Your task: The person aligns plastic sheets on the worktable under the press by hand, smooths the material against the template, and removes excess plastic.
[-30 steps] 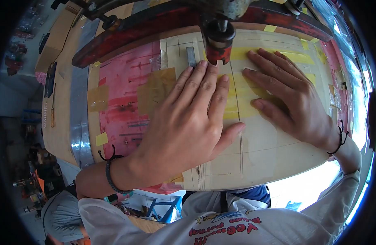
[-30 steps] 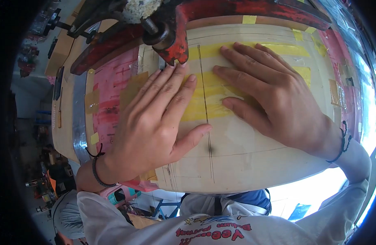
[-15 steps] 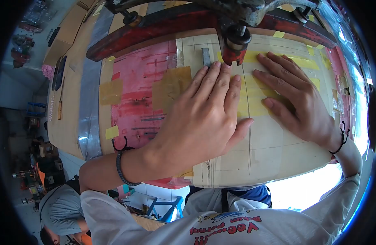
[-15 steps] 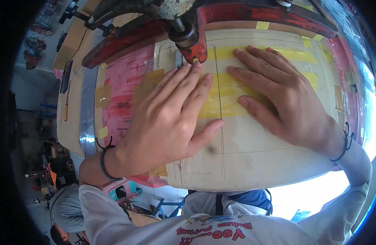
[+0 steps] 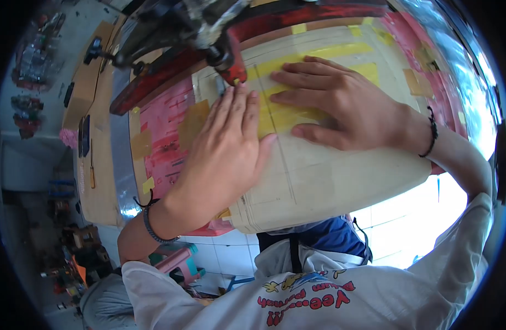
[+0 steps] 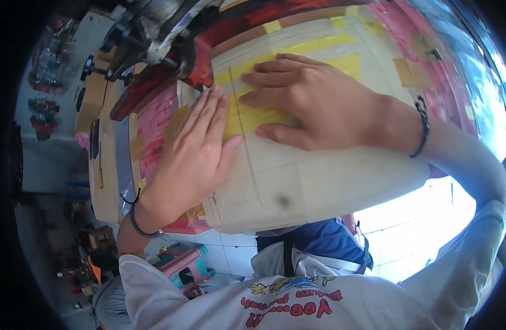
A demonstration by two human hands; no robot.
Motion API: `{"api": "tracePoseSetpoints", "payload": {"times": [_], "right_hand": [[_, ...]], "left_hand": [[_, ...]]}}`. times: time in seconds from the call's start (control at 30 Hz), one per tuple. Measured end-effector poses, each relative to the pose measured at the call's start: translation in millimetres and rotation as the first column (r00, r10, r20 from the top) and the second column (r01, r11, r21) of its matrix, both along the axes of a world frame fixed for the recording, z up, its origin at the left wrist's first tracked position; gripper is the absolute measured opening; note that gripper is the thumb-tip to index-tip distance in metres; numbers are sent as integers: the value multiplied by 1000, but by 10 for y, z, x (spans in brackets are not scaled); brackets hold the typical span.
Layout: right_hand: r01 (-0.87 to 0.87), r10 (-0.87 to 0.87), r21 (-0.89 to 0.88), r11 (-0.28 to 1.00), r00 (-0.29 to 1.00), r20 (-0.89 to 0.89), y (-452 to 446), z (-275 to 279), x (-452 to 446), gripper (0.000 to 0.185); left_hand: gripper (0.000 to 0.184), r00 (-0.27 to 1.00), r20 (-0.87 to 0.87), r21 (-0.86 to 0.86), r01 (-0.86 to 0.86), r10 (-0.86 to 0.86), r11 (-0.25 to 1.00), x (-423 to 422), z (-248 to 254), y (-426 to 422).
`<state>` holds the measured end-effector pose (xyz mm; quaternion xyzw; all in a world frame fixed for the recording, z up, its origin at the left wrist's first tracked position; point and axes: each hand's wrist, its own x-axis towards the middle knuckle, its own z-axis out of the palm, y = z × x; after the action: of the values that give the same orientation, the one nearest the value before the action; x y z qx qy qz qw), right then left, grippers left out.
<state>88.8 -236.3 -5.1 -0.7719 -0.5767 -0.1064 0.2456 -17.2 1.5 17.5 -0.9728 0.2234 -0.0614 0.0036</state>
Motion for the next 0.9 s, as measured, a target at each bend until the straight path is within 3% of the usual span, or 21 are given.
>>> {"api": "tracePoseSetpoints", "payload": {"times": [0.13, 0.33, 0.53, 0.63, 0.77, 0.9], "right_hand": [[-7, 6, 49, 999, 1000, 22, -4, -94, 24, 43], [5, -3, 47, 999, 999, -33, -14, -140, 17, 41], [-16, 21, 82, 997, 998, -56, 0, -152, 22, 43], [-18, 24, 92, 996, 998, -62, 1, -130, 18, 44], [-48, 57, 105, 993, 995, -76, -5, -130, 26, 43], [-70, 74, 147, 987, 997, -18, 17, -167, 56, 39]], "left_hand": [[62, 995, -101, 237, 23, 1, 971, -143, 274, -11], [78, 939, -336, 311, 40, 70, 950, -648, 622, -139], [101, 934, -348, 79, -55, 79, 995, -749, 362, -128], [104, 953, -290, -127, -128, 87, 984, -788, 103, -75], [97, 991, -92, -306, -118, 94, 945, -761, -122, -55], [97, 989, -3, -370, -141, 150, 919, -751, -223, -90]]}}
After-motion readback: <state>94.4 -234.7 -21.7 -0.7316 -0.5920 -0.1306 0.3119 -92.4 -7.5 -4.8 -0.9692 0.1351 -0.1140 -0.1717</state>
